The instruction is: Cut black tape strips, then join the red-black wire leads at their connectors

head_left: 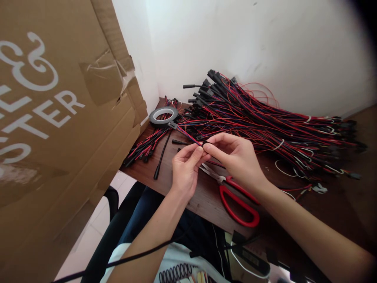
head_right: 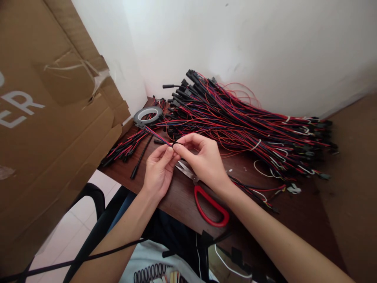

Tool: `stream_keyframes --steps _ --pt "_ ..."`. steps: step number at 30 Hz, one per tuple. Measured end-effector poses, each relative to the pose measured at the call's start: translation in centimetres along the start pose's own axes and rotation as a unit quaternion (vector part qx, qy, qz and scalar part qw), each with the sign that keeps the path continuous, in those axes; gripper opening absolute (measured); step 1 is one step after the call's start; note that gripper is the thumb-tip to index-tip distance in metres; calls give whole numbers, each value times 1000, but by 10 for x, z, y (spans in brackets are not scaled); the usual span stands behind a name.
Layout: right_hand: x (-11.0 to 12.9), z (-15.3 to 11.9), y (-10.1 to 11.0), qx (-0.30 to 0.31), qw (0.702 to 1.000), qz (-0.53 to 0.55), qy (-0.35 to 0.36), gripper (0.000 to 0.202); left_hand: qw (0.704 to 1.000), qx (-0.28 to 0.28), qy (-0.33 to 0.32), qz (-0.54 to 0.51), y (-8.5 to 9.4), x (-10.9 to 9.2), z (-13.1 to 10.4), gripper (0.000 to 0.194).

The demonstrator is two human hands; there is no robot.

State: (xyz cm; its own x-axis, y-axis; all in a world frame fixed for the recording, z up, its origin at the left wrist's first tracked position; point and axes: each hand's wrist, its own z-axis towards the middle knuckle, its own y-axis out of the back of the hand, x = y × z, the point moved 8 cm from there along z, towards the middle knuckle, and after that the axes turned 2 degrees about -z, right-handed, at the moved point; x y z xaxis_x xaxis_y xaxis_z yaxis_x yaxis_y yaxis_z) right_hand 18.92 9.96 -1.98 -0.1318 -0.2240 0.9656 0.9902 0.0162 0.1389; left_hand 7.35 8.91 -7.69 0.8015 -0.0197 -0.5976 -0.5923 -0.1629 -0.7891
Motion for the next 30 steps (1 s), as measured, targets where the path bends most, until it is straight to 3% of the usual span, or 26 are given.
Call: stream_keyframes --steps 9,30 --pt "0 3 -2 36 998 36 -35 22 997 50 -44 26 -8 -7 -3 28" --pt "1 5 -3 67 994 76 -47 22 997 38 -48 56 -9 -8 -5 24"
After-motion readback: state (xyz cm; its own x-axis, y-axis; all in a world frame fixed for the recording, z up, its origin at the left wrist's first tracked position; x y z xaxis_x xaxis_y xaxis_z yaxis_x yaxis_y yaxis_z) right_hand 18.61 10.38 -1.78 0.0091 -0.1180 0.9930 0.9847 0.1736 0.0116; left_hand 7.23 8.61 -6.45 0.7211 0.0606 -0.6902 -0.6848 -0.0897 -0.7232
